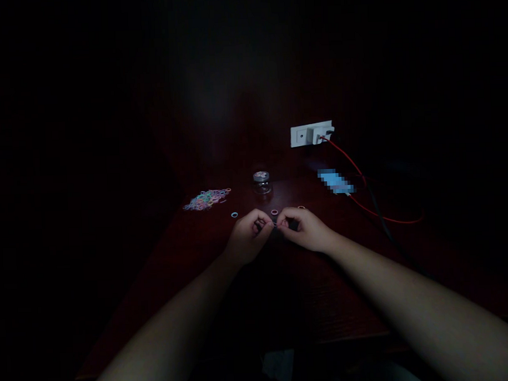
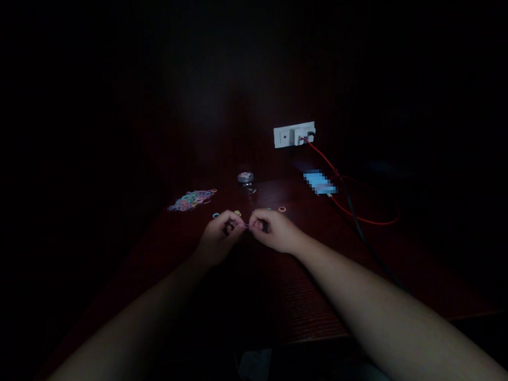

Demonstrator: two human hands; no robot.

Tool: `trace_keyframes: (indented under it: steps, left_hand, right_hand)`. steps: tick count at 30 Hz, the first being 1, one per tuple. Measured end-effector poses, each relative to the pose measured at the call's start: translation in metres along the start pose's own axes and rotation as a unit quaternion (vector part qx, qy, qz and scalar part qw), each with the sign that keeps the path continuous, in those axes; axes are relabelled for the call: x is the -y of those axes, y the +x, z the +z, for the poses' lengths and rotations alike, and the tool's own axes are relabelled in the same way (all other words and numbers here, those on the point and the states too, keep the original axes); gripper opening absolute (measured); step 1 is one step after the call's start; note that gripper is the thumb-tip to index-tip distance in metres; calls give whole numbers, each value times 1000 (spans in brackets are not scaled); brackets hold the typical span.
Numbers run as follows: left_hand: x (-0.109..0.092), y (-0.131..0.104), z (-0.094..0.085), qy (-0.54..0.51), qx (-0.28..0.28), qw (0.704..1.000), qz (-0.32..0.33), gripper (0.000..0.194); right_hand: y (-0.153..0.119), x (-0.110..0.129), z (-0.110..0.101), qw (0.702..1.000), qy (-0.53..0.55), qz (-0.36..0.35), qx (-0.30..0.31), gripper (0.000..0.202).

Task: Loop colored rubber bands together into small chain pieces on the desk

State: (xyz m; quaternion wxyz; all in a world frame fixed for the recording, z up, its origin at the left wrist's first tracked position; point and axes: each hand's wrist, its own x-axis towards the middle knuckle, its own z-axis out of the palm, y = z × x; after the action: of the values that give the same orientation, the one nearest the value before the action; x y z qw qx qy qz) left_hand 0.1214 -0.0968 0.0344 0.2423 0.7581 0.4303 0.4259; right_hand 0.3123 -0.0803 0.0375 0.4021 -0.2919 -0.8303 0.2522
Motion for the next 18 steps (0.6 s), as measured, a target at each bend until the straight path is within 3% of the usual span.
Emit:
trace_keyframes:
  steps: [18]
  left_hand:
    - [5,0,1,-32,-11,999,0,12]
  right_hand:
    - [0,3,-2,999,-26,-6,-47,6]
